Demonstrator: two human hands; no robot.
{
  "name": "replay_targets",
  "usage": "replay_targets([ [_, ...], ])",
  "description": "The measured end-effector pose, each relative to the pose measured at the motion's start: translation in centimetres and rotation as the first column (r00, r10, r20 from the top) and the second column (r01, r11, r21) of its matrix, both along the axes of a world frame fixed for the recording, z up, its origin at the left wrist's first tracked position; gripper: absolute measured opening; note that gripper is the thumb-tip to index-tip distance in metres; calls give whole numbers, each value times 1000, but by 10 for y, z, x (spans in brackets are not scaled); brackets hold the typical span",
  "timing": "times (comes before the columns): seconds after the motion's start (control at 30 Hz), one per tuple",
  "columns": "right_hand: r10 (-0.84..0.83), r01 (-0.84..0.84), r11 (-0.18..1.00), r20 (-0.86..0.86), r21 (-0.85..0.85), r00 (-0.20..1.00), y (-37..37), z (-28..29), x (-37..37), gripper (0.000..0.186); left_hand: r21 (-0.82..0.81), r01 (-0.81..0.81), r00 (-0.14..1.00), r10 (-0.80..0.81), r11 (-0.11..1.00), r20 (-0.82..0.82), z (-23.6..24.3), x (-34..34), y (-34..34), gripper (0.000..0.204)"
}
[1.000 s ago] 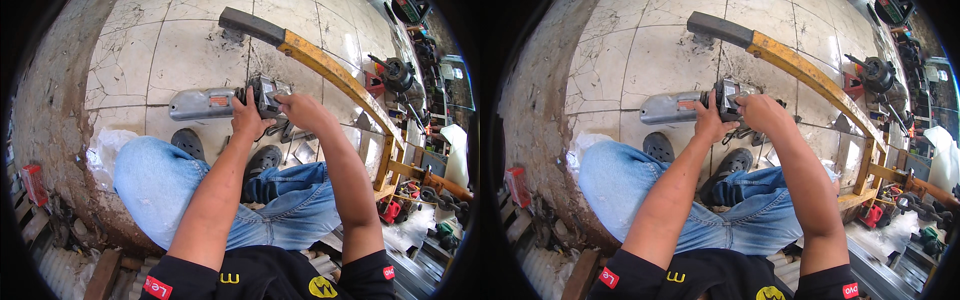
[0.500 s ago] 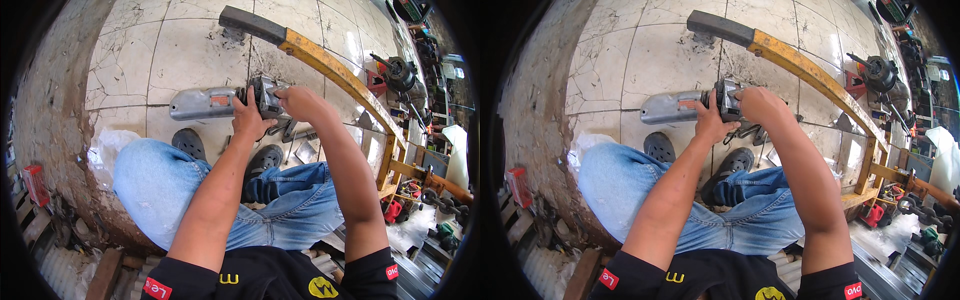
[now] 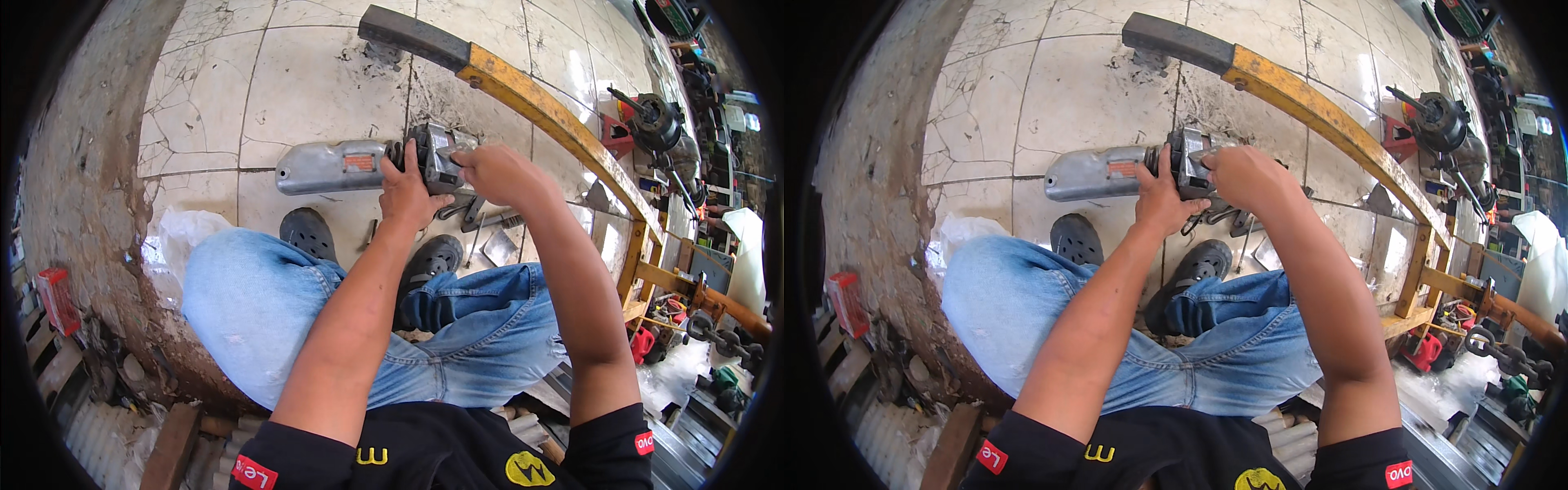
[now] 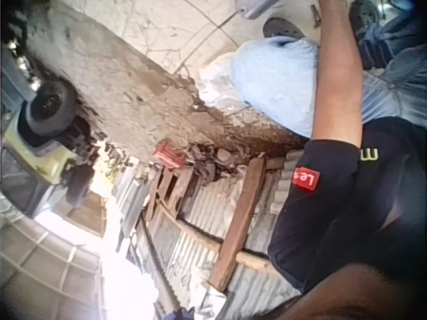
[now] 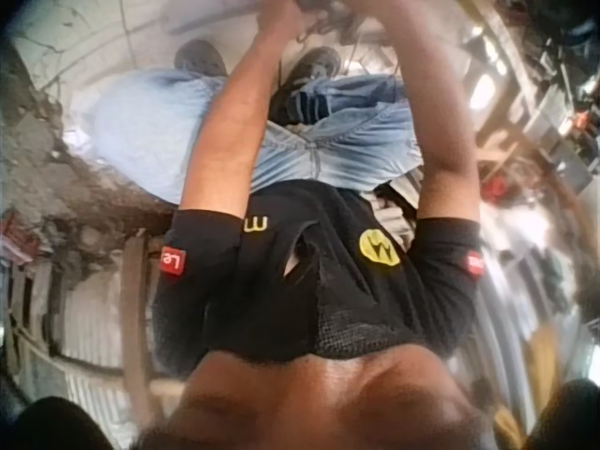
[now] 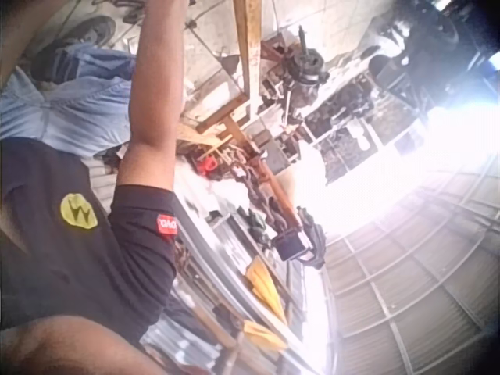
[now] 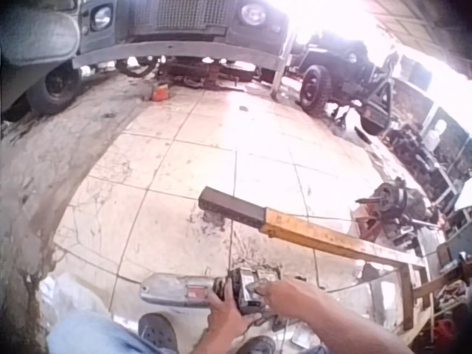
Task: The person sits on the floor and assembles a motor component by attaching a housing to a stator. They use a wire brush to clean the surface, then use sandpaper to smooth it. Finally, they use a screwdriver to tighten screws on the assembled unit.
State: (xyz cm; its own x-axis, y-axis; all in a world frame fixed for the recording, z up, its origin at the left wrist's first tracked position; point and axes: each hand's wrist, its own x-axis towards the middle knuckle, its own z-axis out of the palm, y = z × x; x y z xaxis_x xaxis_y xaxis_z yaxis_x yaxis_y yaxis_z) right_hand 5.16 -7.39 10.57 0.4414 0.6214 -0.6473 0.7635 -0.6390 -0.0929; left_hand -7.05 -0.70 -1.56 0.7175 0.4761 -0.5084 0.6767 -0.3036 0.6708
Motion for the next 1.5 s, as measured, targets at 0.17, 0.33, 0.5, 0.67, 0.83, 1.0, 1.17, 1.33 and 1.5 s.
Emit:
replay_targets([
  [0.17,-89,89,995,11,43,996,-2,-15,9,28,-53,6,1000,-6,999,-14,4,3,-1,127],
  [0.33,-20,20,1000,-3,12,1000,-1,1,-3,28,-4,-14,1000,14,1000,-8,-1,-2,1,127],
  [0.5,-92,92,996,33,17,995,4,-12,7,28,-15,2,1000,-2,1000,-9,4,3,-1,126],
  [0.67,-16,15,1000,-27,-23,1000,2,-5,7,26,12,-7,1000,7,1000,2,1,1,2,126],
  [0.83,-84,84,995,-3,-48,996,7,-6,13,27,-50,12,1000,-12,999,-1,6,5,0,126],
  [1.0,-85,81,994,-56,-66,995,13,8,7,28,-16,-8,1000,8,1000,4,3,1,2,126],
  [1.17,-98,96,994,-20,-54,995,11,3,10,30,-63,-2,1000,3,998,8,5,2,0,126],
  [1.33,-79,75,996,-75,-57,994,10,4,9,32,-22,-5,1000,5,1000,-15,1,-3,1,127],
  [1.5,-164,160,982,-42,-98,985,16,4,11,33,-54,11,999,-13,998,-31,6,3,2,127],
])
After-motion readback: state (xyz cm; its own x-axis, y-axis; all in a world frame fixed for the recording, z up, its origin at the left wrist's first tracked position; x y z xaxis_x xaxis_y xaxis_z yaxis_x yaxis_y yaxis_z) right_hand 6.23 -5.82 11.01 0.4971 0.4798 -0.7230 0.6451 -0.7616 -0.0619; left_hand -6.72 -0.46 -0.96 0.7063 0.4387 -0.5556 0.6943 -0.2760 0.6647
